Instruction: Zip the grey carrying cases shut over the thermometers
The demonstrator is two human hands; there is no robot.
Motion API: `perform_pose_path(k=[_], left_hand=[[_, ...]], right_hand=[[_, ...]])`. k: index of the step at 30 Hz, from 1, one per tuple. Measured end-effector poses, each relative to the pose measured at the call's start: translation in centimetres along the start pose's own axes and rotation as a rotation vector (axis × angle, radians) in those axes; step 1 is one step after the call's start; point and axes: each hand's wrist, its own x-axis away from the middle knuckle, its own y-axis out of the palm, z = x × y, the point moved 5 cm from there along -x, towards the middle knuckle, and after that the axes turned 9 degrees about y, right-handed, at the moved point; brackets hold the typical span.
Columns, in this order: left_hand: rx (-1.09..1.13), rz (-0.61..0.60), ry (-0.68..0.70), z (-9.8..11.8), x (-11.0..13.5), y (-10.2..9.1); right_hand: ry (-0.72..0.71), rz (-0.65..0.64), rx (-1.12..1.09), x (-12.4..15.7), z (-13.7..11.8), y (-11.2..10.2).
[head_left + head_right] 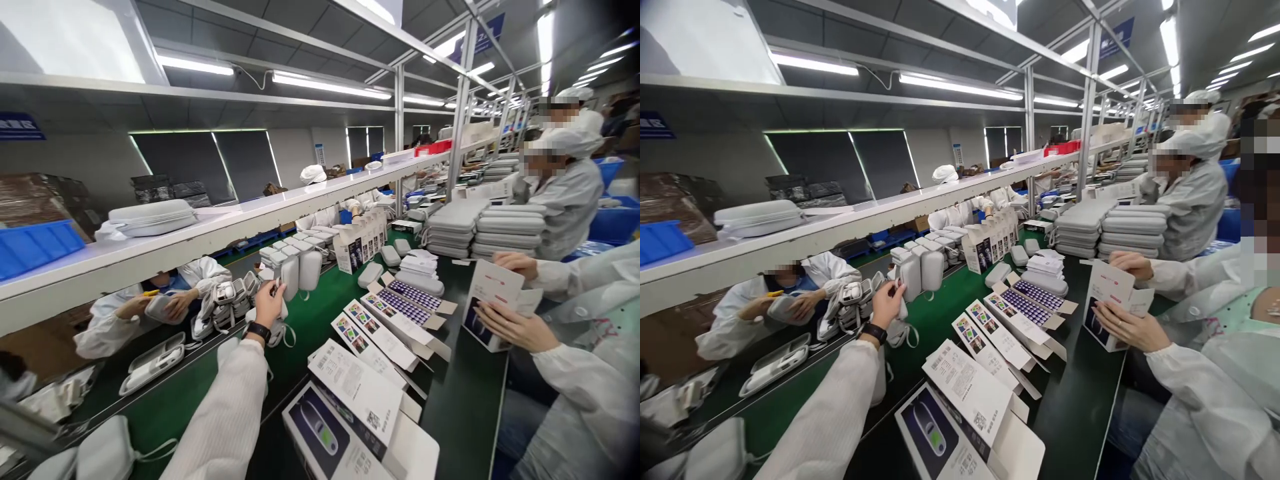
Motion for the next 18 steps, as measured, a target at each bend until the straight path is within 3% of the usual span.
perform_pose_path(k=[2, 5, 7, 9, 11, 13, 15, 18], left_hand=[[0.006, 0.022, 0.028, 2.2, -0.9, -4.5], [-0.017, 0.007, 0.092, 6.7, -0.4, -12.4], [-0.050, -0.023, 0.126, 9.9, 1.4, -17.9], [-0.102, -0.076, 0.151, 12.6, 4.8, -22.6], [-0.217, -0.150, 0.211, 14.7, 9.8, -26.2], [-0.310, -0.251, 0.283, 16.2, 16.0, -28.4], [-0.327, -0.347, 0.341, 17.2, 22.4, -29.3], [-0.359, -0.429, 0.297, 17.9, 30.8, -29.4]], right_hand=[[0.080, -0.070, -0.227, 1.4, 3.7, 7.6], [0.267, -0.052, -0.424, 6.7, 13.4, 23.2], [0.379, -0.098, -0.409, 11.2, 19.5, 33.0], [0.443, -0.088, -0.399, 14.5, 23.8, 39.0], [0.566, -0.029, -0.400, 15.8, 26.6, 41.2], [0.742, -0.067, -0.483, 15.7, 27.9, 41.4], [0.906, -0.176, -0.636, 15.4, 28.0, 41.2], [1.050, -0.245, -0.708, 15.9, 28.0, 41.2]])
